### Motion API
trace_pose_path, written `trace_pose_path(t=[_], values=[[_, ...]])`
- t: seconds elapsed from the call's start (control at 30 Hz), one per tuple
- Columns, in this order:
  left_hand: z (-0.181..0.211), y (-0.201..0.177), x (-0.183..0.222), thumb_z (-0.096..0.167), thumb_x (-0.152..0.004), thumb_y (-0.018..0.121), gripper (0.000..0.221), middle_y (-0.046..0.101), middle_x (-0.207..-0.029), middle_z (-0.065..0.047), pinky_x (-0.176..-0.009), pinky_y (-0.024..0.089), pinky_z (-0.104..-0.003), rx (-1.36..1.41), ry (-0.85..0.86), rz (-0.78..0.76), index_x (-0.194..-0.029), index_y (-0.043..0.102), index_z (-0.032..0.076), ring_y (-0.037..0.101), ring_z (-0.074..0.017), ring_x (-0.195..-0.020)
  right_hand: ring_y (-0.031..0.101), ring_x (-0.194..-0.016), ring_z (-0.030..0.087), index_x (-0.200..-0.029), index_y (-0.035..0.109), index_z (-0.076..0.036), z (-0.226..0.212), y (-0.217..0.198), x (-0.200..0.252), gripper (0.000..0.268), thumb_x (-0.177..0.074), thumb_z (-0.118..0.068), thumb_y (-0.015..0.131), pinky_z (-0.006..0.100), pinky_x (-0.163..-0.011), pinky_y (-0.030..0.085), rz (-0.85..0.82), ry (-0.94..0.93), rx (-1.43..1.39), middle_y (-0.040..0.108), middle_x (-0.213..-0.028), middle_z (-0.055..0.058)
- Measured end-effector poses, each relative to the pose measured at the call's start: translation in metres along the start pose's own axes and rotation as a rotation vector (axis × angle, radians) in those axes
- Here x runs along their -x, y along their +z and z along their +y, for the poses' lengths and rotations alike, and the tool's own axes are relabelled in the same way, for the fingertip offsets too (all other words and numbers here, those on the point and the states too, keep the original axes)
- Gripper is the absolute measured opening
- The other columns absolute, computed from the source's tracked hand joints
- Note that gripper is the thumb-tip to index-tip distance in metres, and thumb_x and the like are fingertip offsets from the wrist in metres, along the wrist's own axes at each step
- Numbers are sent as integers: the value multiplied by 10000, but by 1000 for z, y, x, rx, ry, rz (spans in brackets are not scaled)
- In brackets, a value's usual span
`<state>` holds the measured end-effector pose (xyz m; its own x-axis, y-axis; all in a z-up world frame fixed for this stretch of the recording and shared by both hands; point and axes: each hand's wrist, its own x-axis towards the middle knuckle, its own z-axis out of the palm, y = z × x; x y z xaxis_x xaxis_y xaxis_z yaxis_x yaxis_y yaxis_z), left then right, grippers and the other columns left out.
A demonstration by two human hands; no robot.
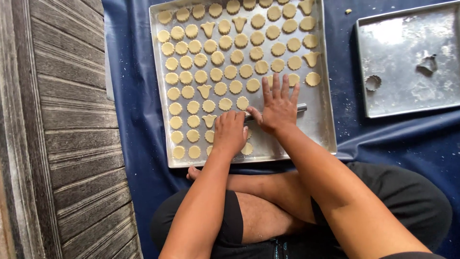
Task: Cutting circular shapes from a sheet of dough using a manual cutter and arranging them on a baking tray.
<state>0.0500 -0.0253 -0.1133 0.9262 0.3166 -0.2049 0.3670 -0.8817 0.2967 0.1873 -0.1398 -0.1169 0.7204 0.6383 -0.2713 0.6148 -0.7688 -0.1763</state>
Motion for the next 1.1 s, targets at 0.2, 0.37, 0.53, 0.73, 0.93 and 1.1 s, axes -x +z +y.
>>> trace_pose_path(t=[0.2,0.37,0.53,0.73,0.93,1.1], values=[[1,-11,-3,247,-898,691,537,566,-1276,-161,-1168,275,-555,22,-40,20,-1382,524,84,482,-357,-1320,-76,-1583,429,-1680,81,-172,3,0,-39,1039,-914,-834,313,686,-1226,-91,32,26,-73,10,-1735,205],[-2,-10,-7,243,-891,687,566,533,-1310,-163,-1179,260,-578,44,-62,43,-1404,508,87,441,-371,-1357,-118,-1575,425,-1681,56,-164,3,0,-57,1047,-916,-819,344,685,-1229,-99,71,30,-104,-41,-1732,201],[-2,-4,-8,245,-882,709,518,543,-1250,-141,-1162,298,-579,41,-56,77,-1352,554,92,453,-364,-1341,-118,-1569,440,-1673,48,-158,5,12,-32,1004,-942,-771,364,713,-1223,-73,114,49,-111,-39,-1727,218],[2,-11,-1,283,-902,694,502,557,-1279,-147,-1182,271,-563,28,-65,40,-1358,577,107,433,-358,-1375,-76,-1578,425,-1664,99,-179,1,22,8,954,-944,-742,371,707,-1213,-114,44,146,-103,48,-1734,190],[-3,-3,6,334,-924,655,471,574,-1304,-127,-1147,329,-532,20,-77,-65,-1350,590,145,448,-327,-1372,-230,-1542,424,-1666,-11,-253,-3,29,46,914,-962,-764,271,704,-1177,-160,-218,255,-79,-128,-1722,147],[-1,-2,16,368,-895,683,468,598,-1228,-135,-1067,416,-532,-34,-53,-115,-1297,615,137,495,-347,-1305,-267,-1534,415,-1664,-46,-178,2,30,69,949,-983,-763,259,690,-1185,-172,-363,265,-115,-188,-1713,151]])
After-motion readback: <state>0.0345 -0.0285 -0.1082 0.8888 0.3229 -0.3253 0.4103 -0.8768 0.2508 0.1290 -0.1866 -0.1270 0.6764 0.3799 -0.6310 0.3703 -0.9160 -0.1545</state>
